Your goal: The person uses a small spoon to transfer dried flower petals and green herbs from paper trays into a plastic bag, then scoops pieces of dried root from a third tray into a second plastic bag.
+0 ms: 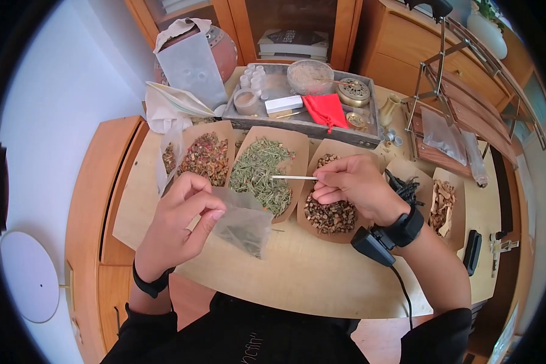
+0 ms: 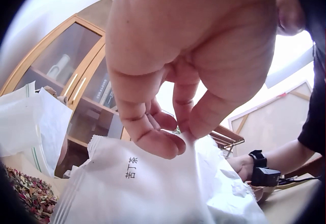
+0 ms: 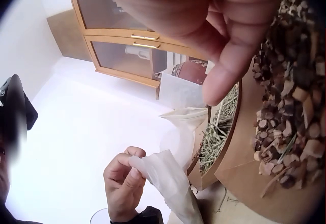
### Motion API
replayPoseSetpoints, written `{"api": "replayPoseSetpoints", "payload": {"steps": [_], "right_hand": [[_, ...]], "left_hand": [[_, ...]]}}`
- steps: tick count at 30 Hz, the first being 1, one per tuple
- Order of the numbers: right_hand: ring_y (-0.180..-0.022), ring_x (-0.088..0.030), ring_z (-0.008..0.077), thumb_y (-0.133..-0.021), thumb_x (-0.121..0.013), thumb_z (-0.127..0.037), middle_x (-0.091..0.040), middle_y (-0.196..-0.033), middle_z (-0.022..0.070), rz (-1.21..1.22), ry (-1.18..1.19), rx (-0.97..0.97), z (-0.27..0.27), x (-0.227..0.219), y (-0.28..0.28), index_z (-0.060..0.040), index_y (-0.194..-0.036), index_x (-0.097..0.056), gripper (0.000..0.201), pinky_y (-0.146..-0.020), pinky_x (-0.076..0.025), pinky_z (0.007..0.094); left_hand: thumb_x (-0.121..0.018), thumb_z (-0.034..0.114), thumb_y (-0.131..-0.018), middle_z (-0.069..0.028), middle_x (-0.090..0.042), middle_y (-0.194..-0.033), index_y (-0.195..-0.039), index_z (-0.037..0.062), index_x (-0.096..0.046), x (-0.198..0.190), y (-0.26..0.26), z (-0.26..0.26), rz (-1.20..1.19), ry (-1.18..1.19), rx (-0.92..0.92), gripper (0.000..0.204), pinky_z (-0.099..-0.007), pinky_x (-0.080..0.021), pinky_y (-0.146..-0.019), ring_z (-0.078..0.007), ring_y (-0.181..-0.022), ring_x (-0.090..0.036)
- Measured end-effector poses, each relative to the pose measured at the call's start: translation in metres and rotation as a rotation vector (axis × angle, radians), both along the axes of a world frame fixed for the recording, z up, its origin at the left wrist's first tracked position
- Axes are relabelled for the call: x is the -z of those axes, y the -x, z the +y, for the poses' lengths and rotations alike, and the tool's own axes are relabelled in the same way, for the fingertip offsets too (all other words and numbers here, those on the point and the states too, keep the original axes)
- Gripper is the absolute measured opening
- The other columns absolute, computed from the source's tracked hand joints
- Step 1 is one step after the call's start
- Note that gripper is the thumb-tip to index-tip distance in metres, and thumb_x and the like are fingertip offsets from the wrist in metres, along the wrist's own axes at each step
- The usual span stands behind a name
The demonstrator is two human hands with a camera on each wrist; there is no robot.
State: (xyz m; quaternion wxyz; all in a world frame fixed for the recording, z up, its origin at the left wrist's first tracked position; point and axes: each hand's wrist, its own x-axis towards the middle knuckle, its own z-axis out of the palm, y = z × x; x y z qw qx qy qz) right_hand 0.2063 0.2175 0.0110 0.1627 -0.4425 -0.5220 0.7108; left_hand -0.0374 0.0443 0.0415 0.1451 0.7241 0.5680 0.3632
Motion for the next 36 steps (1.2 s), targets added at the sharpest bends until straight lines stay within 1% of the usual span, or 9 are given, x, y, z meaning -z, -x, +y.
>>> {"api": "replayPoseSetpoints", "payload": {"steps": [11, 20, 23, 24, 26, 27, 31, 33, 36], "right_hand": [[-0.07, -0.069, 0.0197, -0.092, -0.06, -0.005, -0.067, -0.082, 0.0157, 0.018, -0.092, -0.008, 0.0, -0.033, -0.006, 0.0103, -0.098, -0.063, 0.017, -0.065, -0.06, 0.028], [-0.069, -0.069, 0.0188, -0.09, -0.059, -0.001, -0.067, -0.081, 0.0138, -0.066, -0.136, -0.169, -0.023, -0.077, 0.007, 0.0098, -0.096, -0.064, 0.013, -0.064, -0.059, 0.0276], [-0.065, -0.068, 0.0168, -0.089, -0.059, 0.0, -0.067, -0.077, 0.0102, -0.055, -0.424, -0.292, -0.042, -0.078, 0.015, 0.0058, -0.092, -0.066, 0.01, -0.059, -0.055, 0.025], [-0.065, -0.068, 0.0168, -0.089, -0.059, 0.0, -0.067, -0.077, 0.0102, -0.056, -0.427, -0.294, -0.048, -0.078, 0.014, 0.0058, -0.092, -0.066, 0.01, -0.059, -0.055, 0.025], [-0.063, -0.067, 0.0182, -0.086, -0.06, 0.002, -0.065, -0.071, 0.0102, -0.098, -0.954, -0.363, -0.06, -0.084, 0.012, 0.0041, -0.092, -0.066, 0.009, -0.056, -0.052, 0.0264], [-0.062, -0.067, 0.0204, -0.083, -0.061, 0.004, -0.062, -0.067, 0.0106, -0.092, -1.088, -0.362, -0.064, -0.088, 0.011, 0.0028, -0.092, -0.066, 0.011, -0.055, -0.05, 0.0282], [-0.063, -0.067, 0.0167, -0.085, -0.059, 0.004, -0.065, -0.07, 0.01, -0.055, -1.105, -0.259, -0.078, -0.096, 0.001, 0.0031, -0.094, -0.067, 0.011, -0.056, -0.052, 0.0264], [-0.064, -0.066, 0.0127, -0.088, -0.058, 0.004, -0.066, -0.073, 0.0082, -0.048, -0.857, -0.054, -0.079, -0.094, -0.004, 0.0043, -0.097, -0.066, 0.012, -0.058, -0.053, 0.0241], [-0.066, -0.065, 0.0104, -0.09, -0.056, 0.002, -0.066, -0.076, 0.0066, -0.074, -0.76, -0.03, -0.062, -0.076, -0.009, 0.0066, -0.099, -0.065, 0.013, -0.06, -0.054, 0.0226]], "left_hand": [[-0.063, -0.002, -0.083, -0.008, -0.048, -0.085, -0.086, 0.0002, -0.063, 0.003, -0.004, 0.004, 0.025, -0.076, -0.041, 0.004, -0.0288, -0.043, -0.062, -0.0191, -0.07, -0.051], [-0.063, -0.001, -0.083, -0.0088, -0.049, -0.085, -0.088, 0.0004, -0.064, 0.001, -0.003, 0.001, 0.034, -0.084, -0.035, 0.005, -0.0292, -0.044, -0.063, -0.0199, -0.071, -0.053], [-0.063, -0.002, -0.083, -0.0087, -0.049, -0.086, -0.088, 0.0004, -0.064, 0.0, -0.004, -0.001, 0.005, -0.083, -0.031, 0.006, -0.0293, -0.044, -0.063, -0.0197, -0.072, -0.053], [-0.063, -0.002, -0.083, -0.0087, -0.049, -0.086, -0.088, 0.0004, -0.064, -0.001, -0.003, -0.004, 0.004, -0.086, -0.034, 0.006, -0.0293, -0.044, -0.063, -0.0197, -0.072, -0.053], [-0.063, -0.005, -0.081, -0.0083, -0.049, -0.087, -0.088, 0.0006, -0.065, -0.003, -0.003, -0.008, 0.021, -0.12, -0.024, 0.009, -0.0286, -0.044, -0.062, -0.0193, -0.071, -0.054], [-0.063, -0.005, -0.081, -0.0083, -0.049, -0.087, -0.088, 0.0006, -0.065, -0.001, -0.003, -0.012, 0.02, -0.121, -0.028, 0.009, -0.0286, -0.044, -0.062, -0.0193, -0.071, -0.054], [-0.064, -0.011, -0.074, -0.0102, -0.054, -0.093, -0.093, 0.002, -0.064, 0.016, 0.001, -0.038, -0.004, -0.185, -0.072, 0.023, -0.0299, -0.05, -0.064, -0.0229, -0.074, -0.059], [-0.064, -0.012, -0.073, -0.0103, -0.056, -0.093, -0.093, 0.0022, -0.065, 0.023, 0.001, -0.055, 0.021, -0.191, -0.101, 0.025, -0.0292, -0.051, -0.063, -0.023, -0.075, -0.061], [-0.064, -0.012, -0.069, -0.01, -0.058, -0.09, -0.091, 0.0029, -0.066, 0.03, -0.001, -0.078, 0.079, -0.195, -0.141, 0.027, -0.0292, -0.052, -0.062, -0.0227, -0.074, -0.062]]}}
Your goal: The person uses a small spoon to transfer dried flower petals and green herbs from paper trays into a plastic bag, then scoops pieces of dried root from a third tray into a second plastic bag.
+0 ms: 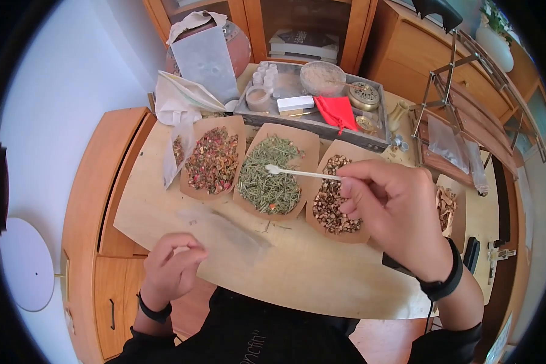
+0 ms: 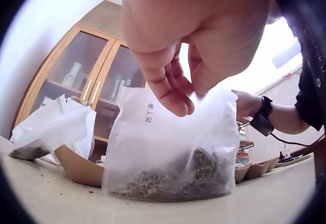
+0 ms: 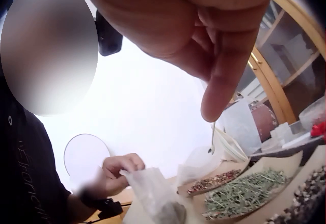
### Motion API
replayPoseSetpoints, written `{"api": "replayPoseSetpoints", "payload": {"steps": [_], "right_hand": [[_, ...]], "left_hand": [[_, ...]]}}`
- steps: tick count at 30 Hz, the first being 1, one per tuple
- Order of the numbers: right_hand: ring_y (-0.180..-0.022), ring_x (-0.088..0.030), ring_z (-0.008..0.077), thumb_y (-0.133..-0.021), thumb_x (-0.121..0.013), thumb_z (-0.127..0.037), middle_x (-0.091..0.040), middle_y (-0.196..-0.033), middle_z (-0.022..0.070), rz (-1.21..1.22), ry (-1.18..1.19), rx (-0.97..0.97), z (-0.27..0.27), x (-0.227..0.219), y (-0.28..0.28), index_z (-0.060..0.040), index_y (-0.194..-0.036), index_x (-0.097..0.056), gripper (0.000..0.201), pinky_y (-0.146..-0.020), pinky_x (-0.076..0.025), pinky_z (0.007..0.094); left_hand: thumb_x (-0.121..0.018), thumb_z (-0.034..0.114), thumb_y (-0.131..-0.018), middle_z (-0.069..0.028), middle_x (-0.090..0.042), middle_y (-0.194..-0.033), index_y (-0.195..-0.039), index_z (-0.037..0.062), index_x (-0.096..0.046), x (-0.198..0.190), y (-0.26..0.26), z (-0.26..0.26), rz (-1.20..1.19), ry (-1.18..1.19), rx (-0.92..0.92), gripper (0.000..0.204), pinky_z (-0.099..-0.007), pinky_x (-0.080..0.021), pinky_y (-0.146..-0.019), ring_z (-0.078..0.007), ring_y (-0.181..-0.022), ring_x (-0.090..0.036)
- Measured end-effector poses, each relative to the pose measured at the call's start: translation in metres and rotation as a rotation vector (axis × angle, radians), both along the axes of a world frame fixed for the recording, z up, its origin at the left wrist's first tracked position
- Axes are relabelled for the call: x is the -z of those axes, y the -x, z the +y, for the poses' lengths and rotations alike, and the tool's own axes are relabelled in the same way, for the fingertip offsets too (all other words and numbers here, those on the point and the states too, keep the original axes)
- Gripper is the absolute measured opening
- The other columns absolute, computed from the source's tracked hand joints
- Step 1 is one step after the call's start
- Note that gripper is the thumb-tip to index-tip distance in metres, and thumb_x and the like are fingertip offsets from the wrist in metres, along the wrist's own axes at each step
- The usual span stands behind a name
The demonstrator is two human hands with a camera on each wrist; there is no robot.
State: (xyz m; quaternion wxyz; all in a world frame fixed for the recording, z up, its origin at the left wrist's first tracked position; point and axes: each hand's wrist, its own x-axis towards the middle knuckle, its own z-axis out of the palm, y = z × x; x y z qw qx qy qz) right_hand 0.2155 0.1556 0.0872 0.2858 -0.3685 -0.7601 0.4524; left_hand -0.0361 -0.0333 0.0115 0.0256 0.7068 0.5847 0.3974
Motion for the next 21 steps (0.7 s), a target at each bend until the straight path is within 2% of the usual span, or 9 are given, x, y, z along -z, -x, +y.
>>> {"api": "replayPoseSetpoints", "payload": {"steps": [5, 9, 11, 13, 16, 19, 21], "right_hand": [[-0.065, -0.065, 0.0115, -0.091, -0.055, 0.001, -0.064, -0.076, 0.0064, -0.04, 0.101, 0.056, 0.025, 0.028, -0.002, 0.0086, -0.097, -0.064, 0.013, -0.057, -0.054, 0.0225], [-0.062, -0.065, 0.0127, -0.09, -0.055, 0.001, -0.062, -0.074, 0.0076, -0.054, 0.125, 0.123, 0.034, 0.033, 0.0, 0.0097, -0.095, -0.063, 0.013, -0.055, -0.054, 0.0228], [-0.061, -0.065, 0.0134, -0.09, -0.054, 0.001, -0.062, -0.074, 0.0085, -0.085, 0.145, 0.124, 0.041, 0.036, -0.001, 0.0103, -0.094, -0.062, 0.013, -0.054, -0.054, 0.0232], [-0.061, -0.065, 0.0141, -0.09, -0.054, 0.001, -0.063, -0.075, 0.0094, -0.117, 0.165, 0.123, 0.048, 0.043, -0.002, 0.011, -0.094, -0.062, 0.013, -0.053, -0.054, 0.0235], [-0.061, -0.066, 0.0149, -0.09, -0.056, 0.0, -0.063, -0.074, 0.0087, -0.107, 0.253, 0.06, 0.058, 0.059, 0.0, 0.0091, -0.095, -0.062, 0.012, -0.053, -0.056, 0.0245], [-0.062, -0.067, 0.0174, -0.09, -0.054, 0.001, -0.065, -0.078, 0.0126, -0.104, 0.373, 0.025, 0.057, 0.065, 0.014, 0.0123, -0.095, -0.062, 0.014, -0.056, -0.058, 0.0263], [-0.063, -0.068, 0.0188, -0.091, -0.056, 0.0, -0.065, -0.079, 0.0136, -0.068, 0.539, -0.028, 0.057, 0.068, 0.02, 0.0121, -0.096, -0.062, 0.015, -0.059, -0.06, 0.0274]], "left_hand": [[-0.066, -0.013, -0.065, -0.0087, -0.058, -0.089, -0.089, 0.0036, -0.066, -0.001, 0.002, -0.01, 0.035, 0.011, -0.016, 0.029, -0.0298, -0.052, -0.06, -0.0222, -0.075, -0.062], [-0.065, -0.013, -0.064, -0.009, -0.057, -0.089, -0.088, 0.0033, -0.066, -0.005, 0.003, -0.006, 0.016, -0.002, -0.009, 0.029, -0.0304, -0.052, -0.06, -0.0228, -0.074, -0.062], [-0.064, -0.01, -0.076, -0.0098, -0.057, -0.087, -0.083, 0.0034, -0.066, -0.006, 0.001, -0.002, 0.024, -0.015, -0.023, 0.015, -0.0272, -0.052, -0.062, -0.019, -0.07, -0.062], [-0.064, -0.01, -0.075, -0.0105, -0.056, -0.088, -0.083, 0.0027, -0.066, -0.01, 0.002, 0.003, 0.016, -0.004, -0.012, 0.015, -0.0274, -0.052, -0.064, -0.0196, -0.073, -0.062], [-0.063, -0.012, -0.073, -0.0116, -0.054, -0.092, -0.083, 0.0014, -0.065, -0.018, 0.003, 0.013, 0.01, 0.031, 0.007, 0.016, -0.0281, -0.052, -0.068, -0.021, -0.079, -0.061], [-0.06, -0.015, -0.07, -0.0126, -0.053, -0.096, -0.087, -0.0001, -0.064, -0.02, 0.003, 0.024, -0.011, 0.055, 0.049, 0.023, -0.0302, -0.052, -0.069, -0.0231, -0.083, -0.06], [-0.057, -0.017, -0.068, -0.013, -0.053, -0.098, -0.091, -0.001, -0.064, -0.019, 0.003, 0.03, -0.035, 0.055, 0.083, 0.029, -0.0319, -0.051, -0.069, -0.0243, -0.085, -0.059]]}}
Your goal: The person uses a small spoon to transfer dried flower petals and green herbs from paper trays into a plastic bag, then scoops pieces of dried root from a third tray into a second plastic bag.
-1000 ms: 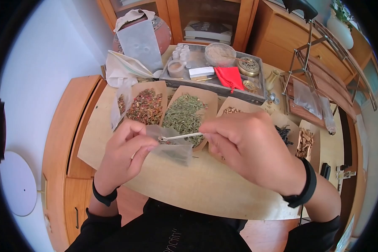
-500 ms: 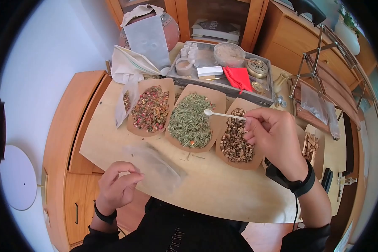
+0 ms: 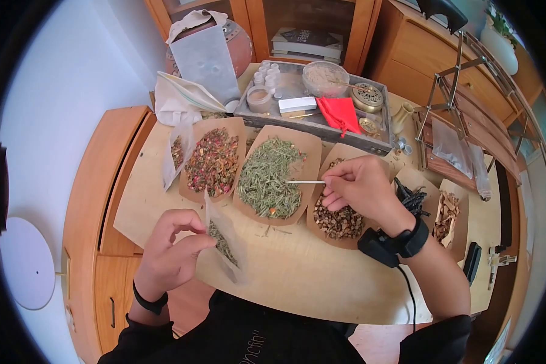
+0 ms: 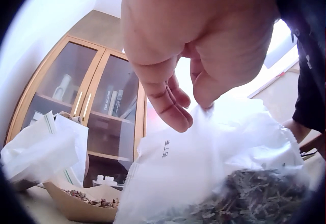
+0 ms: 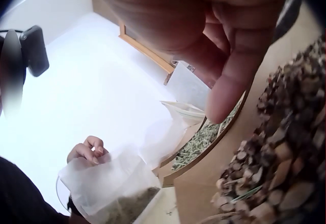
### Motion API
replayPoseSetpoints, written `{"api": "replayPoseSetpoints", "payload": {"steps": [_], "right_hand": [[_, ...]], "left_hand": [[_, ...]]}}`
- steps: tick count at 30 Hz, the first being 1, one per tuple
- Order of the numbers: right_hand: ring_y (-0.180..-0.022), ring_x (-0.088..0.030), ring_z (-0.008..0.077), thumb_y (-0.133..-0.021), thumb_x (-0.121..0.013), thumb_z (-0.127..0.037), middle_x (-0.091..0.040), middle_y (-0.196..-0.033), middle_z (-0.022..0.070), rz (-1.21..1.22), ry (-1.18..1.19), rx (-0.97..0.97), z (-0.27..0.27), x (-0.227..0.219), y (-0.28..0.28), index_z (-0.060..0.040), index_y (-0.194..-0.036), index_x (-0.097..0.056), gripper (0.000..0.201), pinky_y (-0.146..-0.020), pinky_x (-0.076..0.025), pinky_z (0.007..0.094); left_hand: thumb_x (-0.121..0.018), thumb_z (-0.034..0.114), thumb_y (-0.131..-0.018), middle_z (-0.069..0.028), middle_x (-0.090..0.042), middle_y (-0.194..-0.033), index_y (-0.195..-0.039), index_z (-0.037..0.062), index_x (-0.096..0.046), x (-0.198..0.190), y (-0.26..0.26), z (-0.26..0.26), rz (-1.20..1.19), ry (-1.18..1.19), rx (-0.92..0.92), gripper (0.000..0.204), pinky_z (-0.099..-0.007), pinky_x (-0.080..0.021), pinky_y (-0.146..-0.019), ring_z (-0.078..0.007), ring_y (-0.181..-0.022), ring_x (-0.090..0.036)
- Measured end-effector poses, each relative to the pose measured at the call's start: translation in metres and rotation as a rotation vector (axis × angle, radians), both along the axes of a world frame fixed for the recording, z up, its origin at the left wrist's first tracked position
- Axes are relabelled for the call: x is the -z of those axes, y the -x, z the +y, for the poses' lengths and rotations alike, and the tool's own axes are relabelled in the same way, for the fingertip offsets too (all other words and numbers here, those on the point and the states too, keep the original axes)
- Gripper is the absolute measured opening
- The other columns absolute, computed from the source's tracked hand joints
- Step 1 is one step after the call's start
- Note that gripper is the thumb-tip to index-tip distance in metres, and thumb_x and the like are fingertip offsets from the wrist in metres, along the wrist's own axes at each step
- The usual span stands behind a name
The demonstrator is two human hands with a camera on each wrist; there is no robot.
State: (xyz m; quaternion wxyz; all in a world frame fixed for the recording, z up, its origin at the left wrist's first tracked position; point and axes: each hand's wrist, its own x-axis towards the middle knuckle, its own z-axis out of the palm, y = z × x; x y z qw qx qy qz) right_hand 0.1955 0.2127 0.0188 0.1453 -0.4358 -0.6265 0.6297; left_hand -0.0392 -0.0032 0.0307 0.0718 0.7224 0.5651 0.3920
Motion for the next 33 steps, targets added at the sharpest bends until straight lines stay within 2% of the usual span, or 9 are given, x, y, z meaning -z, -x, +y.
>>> {"api": "replayPoseSetpoints", "payload": {"steps": [6, 8, 13, 17, 22, 27, 29, 32, 33], "right_hand": [[-0.07, -0.069, 0.0206, -0.092, -0.059, -0.004, -0.066, -0.081, 0.0153, 0.096, 0.204, 0.053, 0.005, 0.011, 0.0, 0.0112, -0.099, -0.061, 0.017, -0.064, -0.061, 0.0292], [-0.071, -0.069, 0.0206, -0.092, -0.058, -0.005, -0.066, -0.082, 0.0148, 0.09, 0.206, 0.054, 0.006, 0.012, -0.002, 0.011, -0.099, -0.061, 0.017, -0.065, -0.06, 0.029], [-0.071, -0.069, 0.0199, -0.092, -0.059, -0.006, -0.066, -0.083, 0.0133, 0.097, 0.198, 0.049, 0.007, 0.01, -0.009, 0.0101, -0.1, -0.062, 0.018, -0.066, -0.06, 0.0278], [-0.071, -0.069, 0.0187, -0.092, -0.06, -0.007, -0.066, -0.083, 0.0129, 0.119, 0.191, 0.038, 0.006, -0.008, -0.012, 0.0091, -0.1, -0.063, 0.018, -0.065, -0.06, 0.0273], [-0.068, -0.069, 0.018, -0.092, -0.061, -0.007, -0.067, -0.08, 0.0119, 0.137, 0.179, 0.014, -0.005, -0.042, -0.016, 0.0082, -0.101, -0.064, 0.018, -0.062, -0.059, 0.0265], [-0.068, -0.069, 0.0174, -0.091, -0.061, -0.005, -0.067, -0.08, 0.0123, 0.062, 0.119, -0.08, -0.026, -0.069, -0.02, 0.0082, -0.099, -0.065, 0.016, -0.059, -0.059, 0.0266], [-0.068, -0.068, 0.0149, -0.09, -0.061, -0.002, -0.067, -0.079, 0.0109, 0.048, 0.093, -0.089, -0.04, -0.072, -0.019, 0.0083, -0.098, -0.065, 0.014, -0.06, -0.058, 0.025], [-0.067, -0.065, 0.0103, -0.091, -0.058, 0.001, -0.065, -0.077, 0.0072, 0.04, -0.208, -0.137, -0.057, -0.074, -0.019, 0.0074, -0.098, -0.066, 0.012, -0.062, -0.055, 0.0227], [-0.067, -0.065, 0.0103, -0.091, -0.058, 0.001, -0.065, -0.077, 0.0072, 0.04, -0.209, -0.138, -0.056, -0.075, -0.019, 0.0074, -0.098, -0.066, 0.012, -0.062, -0.055, 0.0227]], "left_hand": [[-0.064, -0.008, -0.074, -0.0099, -0.052, -0.096, -0.096, 0.0001, -0.065, 0.001, -0.005, 0.009, -0.024, 0.082, 0.06, 0.024, -0.0296, -0.05, -0.063, -0.0214, -0.083, -0.058], [-0.067, -0.005, -0.075, -0.0087, -0.051, -0.094, -0.095, 0.0, -0.066, 0.005, -0.006, 0.013, 0.034, -0.039, 0.079, 0.021, -0.029, -0.049, -0.06, -0.0198, -0.081, -0.058], [-0.063, -0.009, -0.071, -0.009, -0.051, -0.091, -0.095, -0.0006, -0.066, 0.008, -0.009, 0.017, 0.077, -0.072, 0.07, 0.025, -0.0279, -0.048, -0.056, -0.0201, -0.077, -0.059], [-0.061, -0.011, -0.067, -0.0091, -0.051, -0.09, -0.095, -0.0008, -0.066, 0.006, -0.011, 0.02, 0.101, -0.089, 0.057, 0.03, -0.0274, -0.047, -0.051, -0.0203, -0.075, -0.059], [-0.062, -0.011, -0.068, -0.0093, -0.051, -0.089, -0.095, -0.0018, -0.065, 0.008, -0.013, 0.024, 0.081, -0.105, 0.059, 0.029, -0.0278, -0.048, -0.051, -0.0203, -0.075, -0.059], [-0.063, -0.011, -0.068, -0.0095, -0.051, -0.088, -0.095, -0.0026, -0.065, 0.009, -0.014, 0.025, 0.096, -0.132, 0.057, 0.029, -0.0282, -0.048, -0.051, -0.0206, -0.075, -0.059], [-0.063, -0.017, -0.065, -0.0095, -0.051, -0.089, -0.091, -0.0004, -0.067, 0.005, -0.018, 0.023, 0.086, -0.064, 0.017, 0.031, -0.0285, -0.051, -0.065, -0.0203, -0.079, -0.058], [-0.065, -0.017, -0.064, -0.0093, -0.052, -0.088, -0.09, 0.0, -0.068, 0.006, -0.019, 0.022, 0.07, -0.066, 0.008, 0.031, -0.0282, -0.05, -0.063, -0.0198, -0.077, -0.058], [-0.065, -0.017, -0.064, -0.0093, -0.052, -0.088, -0.09, 0.0, -0.068, 0.007, -0.018, 0.023, 0.069, -0.066, 0.007, 0.031, -0.0282, -0.05, -0.063, -0.0198, -0.077, -0.058]]}}
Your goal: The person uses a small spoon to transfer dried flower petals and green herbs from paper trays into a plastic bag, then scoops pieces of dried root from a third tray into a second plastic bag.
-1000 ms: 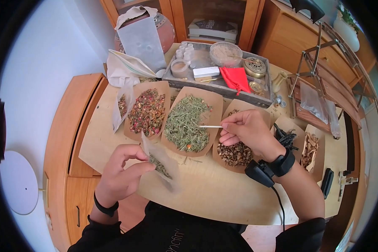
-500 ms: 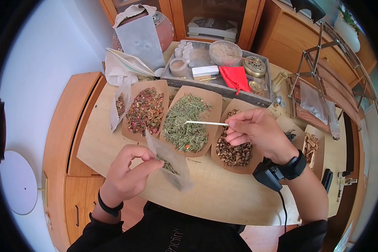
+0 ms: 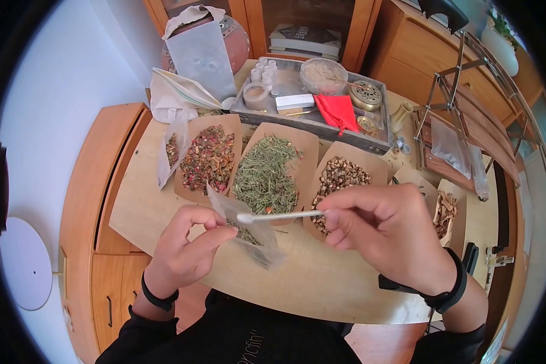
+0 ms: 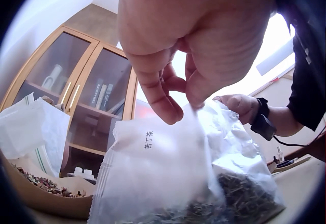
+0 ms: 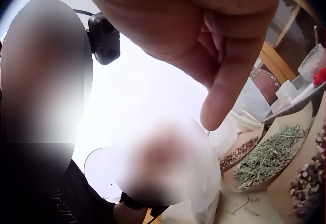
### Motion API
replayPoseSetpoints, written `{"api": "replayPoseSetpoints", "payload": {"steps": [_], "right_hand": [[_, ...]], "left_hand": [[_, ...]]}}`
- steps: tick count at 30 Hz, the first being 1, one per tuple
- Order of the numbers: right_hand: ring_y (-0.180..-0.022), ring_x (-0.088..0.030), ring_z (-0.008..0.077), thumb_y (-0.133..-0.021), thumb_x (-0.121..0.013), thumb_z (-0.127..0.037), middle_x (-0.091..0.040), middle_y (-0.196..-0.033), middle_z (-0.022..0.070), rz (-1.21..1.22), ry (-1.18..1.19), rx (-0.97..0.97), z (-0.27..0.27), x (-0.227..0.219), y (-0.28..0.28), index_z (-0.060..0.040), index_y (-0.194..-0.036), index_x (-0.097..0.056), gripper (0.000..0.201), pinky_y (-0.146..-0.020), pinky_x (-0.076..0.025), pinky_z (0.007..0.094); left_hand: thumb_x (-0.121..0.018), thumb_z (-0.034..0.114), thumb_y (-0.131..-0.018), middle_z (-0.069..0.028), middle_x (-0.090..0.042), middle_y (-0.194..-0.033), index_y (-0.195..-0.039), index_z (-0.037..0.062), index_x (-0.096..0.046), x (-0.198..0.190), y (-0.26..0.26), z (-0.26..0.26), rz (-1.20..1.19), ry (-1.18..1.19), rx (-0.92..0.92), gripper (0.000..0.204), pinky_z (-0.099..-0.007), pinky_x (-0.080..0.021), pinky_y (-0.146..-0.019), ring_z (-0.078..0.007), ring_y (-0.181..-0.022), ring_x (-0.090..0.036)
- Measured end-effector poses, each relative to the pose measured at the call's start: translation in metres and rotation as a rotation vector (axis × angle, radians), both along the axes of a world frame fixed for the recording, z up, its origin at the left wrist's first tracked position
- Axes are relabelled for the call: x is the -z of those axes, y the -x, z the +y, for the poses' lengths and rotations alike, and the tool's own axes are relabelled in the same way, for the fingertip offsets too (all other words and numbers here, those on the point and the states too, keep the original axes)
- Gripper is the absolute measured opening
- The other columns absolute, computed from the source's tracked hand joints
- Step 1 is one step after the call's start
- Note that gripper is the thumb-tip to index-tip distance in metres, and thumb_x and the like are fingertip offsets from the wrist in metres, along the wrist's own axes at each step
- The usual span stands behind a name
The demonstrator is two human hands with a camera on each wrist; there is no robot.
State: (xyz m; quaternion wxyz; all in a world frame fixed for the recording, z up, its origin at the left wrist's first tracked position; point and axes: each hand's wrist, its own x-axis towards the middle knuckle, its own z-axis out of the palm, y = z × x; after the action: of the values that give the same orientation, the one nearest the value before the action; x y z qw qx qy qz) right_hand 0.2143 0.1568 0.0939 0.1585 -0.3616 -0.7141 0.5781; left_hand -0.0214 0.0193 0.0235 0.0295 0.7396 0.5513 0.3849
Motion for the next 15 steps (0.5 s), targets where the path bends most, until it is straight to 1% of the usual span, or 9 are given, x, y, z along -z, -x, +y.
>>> {"api": "replayPoseSetpoints", "payload": {"steps": [2, 3, 5, 6, 8, 9, 12, 14, 15], "right_hand": [[-0.066, -0.065, 0.0107, -0.091, -0.056, 0.002, -0.065, -0.076, 0.0075, 0.044, -0.114, 0.131, 0.004, -0.001, 0.001, 0.0083, -0.097, -0.065, 0.012, -0.061, -0.056, 0.0232], [-0.066, -0.065, 0.0107, -0.091, -0.056, 0.002, -0.065, -0.076, 0.0075, 0.045, -0.114, 0.133, 0.011, 0.001, 0.003, 0.0083, -0.097, -0.065, 0.012, -0.061, -0.056, 0.0232], [-0.065, -0.066, 0.0116, -0.091, -0.054, 0.002, -0.064, -0.076, 0.0076, -0.032, -0.254, 0.159, 0.033, 0.018, 0.007, 0.0088, -0.094, -0.064, 0.012, -0.059, -0.055, 0.0235], [-0.065, -0.066, 0.0116, -0.091, -0.054, 0.002, -0.064, -0.076, 0.0076, -0.033, -0.254, 0.164, 0.043, 0.03, 0.007, 0.0088, -0.094, -0.064, 0.012, -0.059, -0.055, 0.0235], [-0.066, -0.067, 0.0136, -0.091, -0.054, 0.001, -0.064, -0.076, 0.0085, -0.093, -0.197, 0.145, 0.058, 0.054, 0.009, 0.0097, -0.093, -0.063, 0.012, -0.058, -0.056, 0.0243], [-0.066, -0.067, 0.0136, -0.091, -0.054, 0.001, -0.064, -0.076, 0.0085, -0.093, -0.196, 0.143, 0.061, 0.057, 0.011, 0.0097, -0.093, -0.063, 0.012, -0.058, -0.056, 0.0243], [-0.067, -0.068, 0.0154, -0.091, -0.055, 0.0, -0.064, -0.077, 0.0101, -0.112, -0.063, 0.128, 0.066, 0.069, 0.021, 0.0107, -0.094, -0.063, 0.013, -0.058, -0.057, 0.0251], [-0.067, -0.068, 0.0156, -0.092, -0.057, -0.001, -0.066, -0.079, 0.0105, -0.055, 0.133, 0.101, 0.069, 0.078, 0.025, 0.0092, -0.097, -0.063, 0.014, -0.061, -0.059, 0.0254], [-0.067, -0.068, 0.0156, -0.092, -0.057, -0.001, -0.066, -0.079, 0.0105, -0.055, 0.134, 0.101, 0.069, 0.081, 0.026, 0.0092, -0.097, -0.063, 0.014, -0.061, -0.059, 0.0254]], "left_hand": [[-0.064, -0.01, -0.066, -0.0091, -0.051, -0.086, -0.094, -0.0024, -0.066, 0.001, 0.003, 0.001, 0.046, -0.069, 0.039, 0.029, -0.03, -0.049, -0.055, -0.0218, -0.075, -0.059], [-0.064, -0.01, -0.066, -0.0091, -0.051, -0.086, -0.094, -0.0024, -0.066, 0.001, 0.004, 0.001, 0.047, -0.07, 0.041, 0.029, -0.03, -0.049, -0.055, -0.0218, -0.075, -0.059], [-0.064, -0.01, -0.066, -0.0091, -0.051, -0.086, -0.095, -0.0024, -0.066, 0.001, 0.003, 0.001, 0.039, -0.065, 0.04, 0.03, -0.03, -0.049, -0.055, -0.022, -0.075, -0.059], [-0.064, -0.01, -0.066, -0.0091, -0.051, -0.086, -0.095, -0.0024, -0.066, 0.0, 0.002, 0.0, 0.039, -0.065, 0.045, 0.03, -0.03, -0.049, -0.055, -0.022, -0.075, -0.059], [-0.066, -0.017, -0.063, -0.0094, -0.052, -0.087, -0.09, 0.0013, -0.068, -0.003, 0.001, -0.001, 0.032, -0.011, 0.005, 0.032, -0.028, -0.049, -0.061, -0.0196, -0.074, -0.057], [-0.066, -0.017, -0.063, -0.0094, -0.052, -0.087, -0.09, 0.0013, -0.068, -0.002, 0.001, -0.001, 0.031, -0.011, 0.003, 0.032, -0.028, -0.049, -0.061, -0.0196, -0.074, -0.057], [-0.065, -0.017, -0.063, -0.0092, -0.052, -0.087, -0.091, 0.0016, -0.067, 0.0, 0.001, -0.002, -0.008, -0.002, 0.006, 0.034, -0.0283, -0.05, -0.062, -0.02, -0.075, -0.057], [-0.065, -0.017, -0.063, -0.009, -0.051, -0.088, -0.092, 0.0018, -0.067, -0.002, 0.001, -0.001, -0.004, 0.013, 0.015, 0.034, -0.0287, -0.051, -0.063, -0.0203, -0.076, -0.058], [-0.065, -0.017, -0.063, -0.009, -0.051, -0.088, -0.092, 0.0018, -0.067, 0.0, 0.001, 0.0, -0.004, 0.014, 0.015, 0.034, -0.0287, -0.051, -0.063, -0.0203, -0.076, -0.058]]}}
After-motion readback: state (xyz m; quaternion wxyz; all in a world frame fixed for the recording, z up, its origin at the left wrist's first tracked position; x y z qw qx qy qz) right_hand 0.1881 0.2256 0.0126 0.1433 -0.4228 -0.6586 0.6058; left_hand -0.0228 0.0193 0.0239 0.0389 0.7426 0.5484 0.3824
